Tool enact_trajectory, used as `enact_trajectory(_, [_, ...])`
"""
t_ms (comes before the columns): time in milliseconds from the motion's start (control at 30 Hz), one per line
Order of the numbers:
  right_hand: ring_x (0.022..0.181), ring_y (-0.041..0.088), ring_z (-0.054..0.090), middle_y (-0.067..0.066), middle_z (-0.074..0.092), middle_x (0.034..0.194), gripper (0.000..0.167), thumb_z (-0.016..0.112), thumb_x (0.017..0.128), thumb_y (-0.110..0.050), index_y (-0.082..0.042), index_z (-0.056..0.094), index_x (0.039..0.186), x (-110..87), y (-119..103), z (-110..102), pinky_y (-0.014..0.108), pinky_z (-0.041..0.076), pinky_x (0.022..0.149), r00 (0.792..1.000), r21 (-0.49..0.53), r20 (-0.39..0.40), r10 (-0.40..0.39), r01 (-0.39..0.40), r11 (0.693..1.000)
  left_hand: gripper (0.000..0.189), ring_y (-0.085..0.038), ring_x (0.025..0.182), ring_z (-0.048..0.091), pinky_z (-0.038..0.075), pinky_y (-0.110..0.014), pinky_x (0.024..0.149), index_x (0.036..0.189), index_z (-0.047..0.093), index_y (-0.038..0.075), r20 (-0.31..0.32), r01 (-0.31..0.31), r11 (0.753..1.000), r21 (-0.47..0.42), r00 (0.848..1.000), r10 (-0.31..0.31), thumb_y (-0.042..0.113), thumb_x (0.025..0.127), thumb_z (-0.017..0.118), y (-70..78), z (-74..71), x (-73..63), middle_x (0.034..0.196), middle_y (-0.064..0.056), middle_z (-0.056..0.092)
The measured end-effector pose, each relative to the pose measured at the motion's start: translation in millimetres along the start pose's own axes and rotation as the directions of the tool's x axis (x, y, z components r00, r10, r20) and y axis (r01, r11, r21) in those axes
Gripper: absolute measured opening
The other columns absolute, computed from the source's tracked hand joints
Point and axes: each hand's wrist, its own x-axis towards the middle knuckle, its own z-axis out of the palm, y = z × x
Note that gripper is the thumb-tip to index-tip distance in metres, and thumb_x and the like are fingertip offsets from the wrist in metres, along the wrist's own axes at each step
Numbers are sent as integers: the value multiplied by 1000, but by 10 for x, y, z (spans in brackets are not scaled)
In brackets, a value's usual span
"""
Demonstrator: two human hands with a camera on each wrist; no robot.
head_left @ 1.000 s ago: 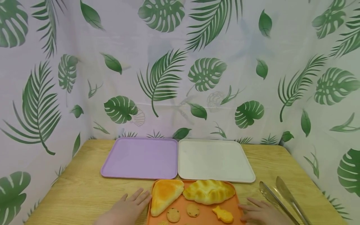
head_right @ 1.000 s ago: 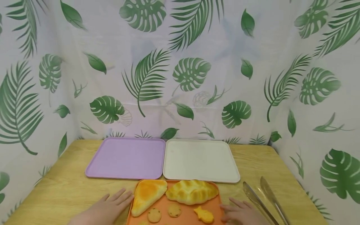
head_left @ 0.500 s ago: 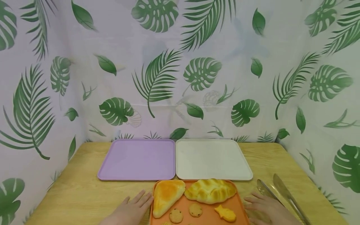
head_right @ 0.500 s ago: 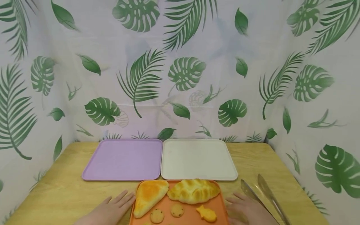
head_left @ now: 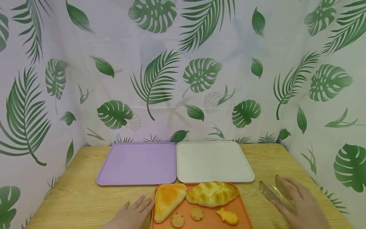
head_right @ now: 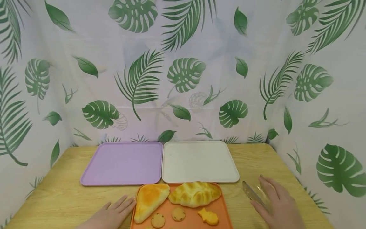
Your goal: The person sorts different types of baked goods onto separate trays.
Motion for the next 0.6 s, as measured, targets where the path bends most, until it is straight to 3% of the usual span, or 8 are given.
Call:
enact_trajectory(100, [105, 46, 51, 26, 52, 124, 83, 82, 74, -41, -2, 48, 139, -49, 65, -41, 59, 43, 78, 980, -59, 118, 160, -154, 986, 96, -32, 148, 28, 32, -67, 106, 151, 35, 10, 5, 3, 1000, 1, 1000, -3, 68, 80, 61, 9, 2, -5, 158, -9, 34])
enact_trajectory(167, [103, 50, 50, 30, 49, 125, 85, 75, 80, -49, 2, 44, 140, -81, 134, -52, 66, 42, 76, 947, -114, 213, 241, -221, 968, 95, -32, 148, 27, 32, -67, 106, 152, 35, 10, 8, 7, 1000, 0, 1000, -7, 68, 80, 61, 11, 4, -6, 158, -8, 34])
enact_trajectory(400, [93, 59, 54, 43, 51, 115, 97, 68, 82, -59, 16, 39, 136, -181, 457, -28, 64, 46, 71, 842, -222, 427, 329, -255, 941, 97, -32, 148, 27, 31, -67, 107, 152, 34, 10, -5, 3, 1000, 8, 1000, -3, 69, 79, 60, 7, 8, -2, 159, -8, 34])
enact_trajectory(500, [91, 59, 56, 43, 54, 108, 101, 65, 83, -63, 21, 38, 133, -222, 587, 4, 61, 49, 71, 766, -261, 526, 371, -270, 927, 97, -32, 148, 27, 31, -67, 107, 152, 35, 10, -6, 5, 1000, 10, 1000, -5, 69, 79, 61, 6, 4, -1, 159, -8, 34])
enact_trajectory(600, [88, 56, 58, 42, 55, 102, 105, 62, 83, -65, 25, 36, 129, -265, 677, 30, 59, 50, 71, 673, -288, 615, 412, -295, 911, 97, -31, 148, 27, 31, -66, 108, 152, 35, 11, -1, 10, 1000, 10, 1000, -10, 69, 79, 61, 6, -4, -1, 159, -8, 34])
